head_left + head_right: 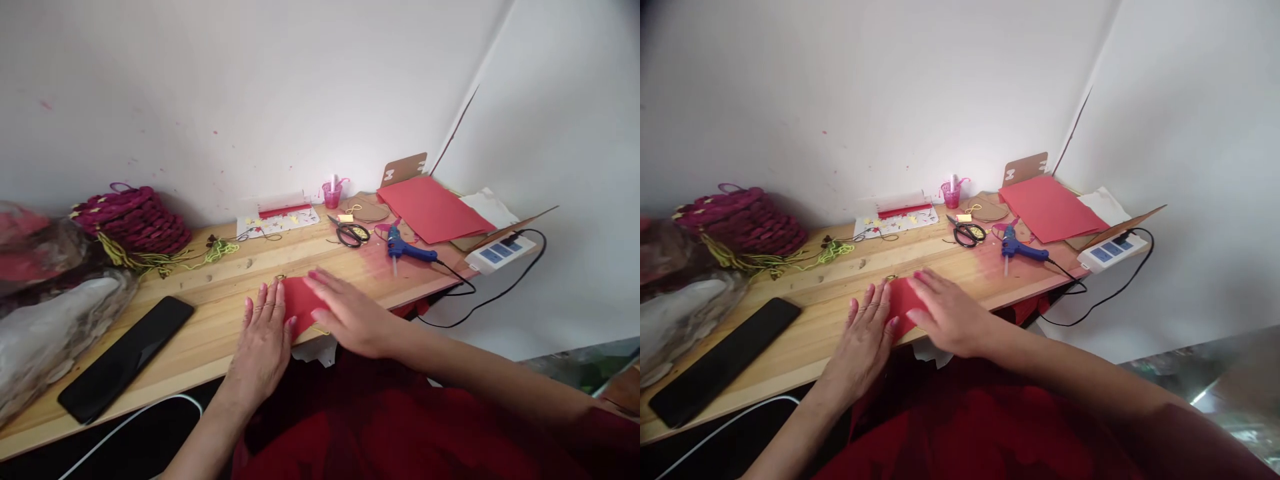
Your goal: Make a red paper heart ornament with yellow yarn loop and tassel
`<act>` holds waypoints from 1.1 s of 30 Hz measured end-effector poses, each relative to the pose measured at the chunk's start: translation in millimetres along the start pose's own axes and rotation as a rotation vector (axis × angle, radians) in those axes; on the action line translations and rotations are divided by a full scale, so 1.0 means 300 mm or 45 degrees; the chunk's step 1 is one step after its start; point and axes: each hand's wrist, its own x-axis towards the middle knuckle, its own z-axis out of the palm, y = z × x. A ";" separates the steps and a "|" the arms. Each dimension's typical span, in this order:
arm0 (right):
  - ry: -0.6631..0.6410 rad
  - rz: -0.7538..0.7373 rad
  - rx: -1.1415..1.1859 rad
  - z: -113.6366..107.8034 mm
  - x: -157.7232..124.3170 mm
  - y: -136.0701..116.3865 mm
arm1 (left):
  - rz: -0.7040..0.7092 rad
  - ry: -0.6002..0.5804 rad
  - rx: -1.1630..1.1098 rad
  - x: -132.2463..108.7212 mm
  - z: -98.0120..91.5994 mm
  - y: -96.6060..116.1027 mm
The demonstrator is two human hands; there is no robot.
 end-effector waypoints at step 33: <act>-0.122 0.450 -0.590 0.005 -0.064 0.076 | -0.204 -0.095 -0.245 -0.020 -0.086 -0.030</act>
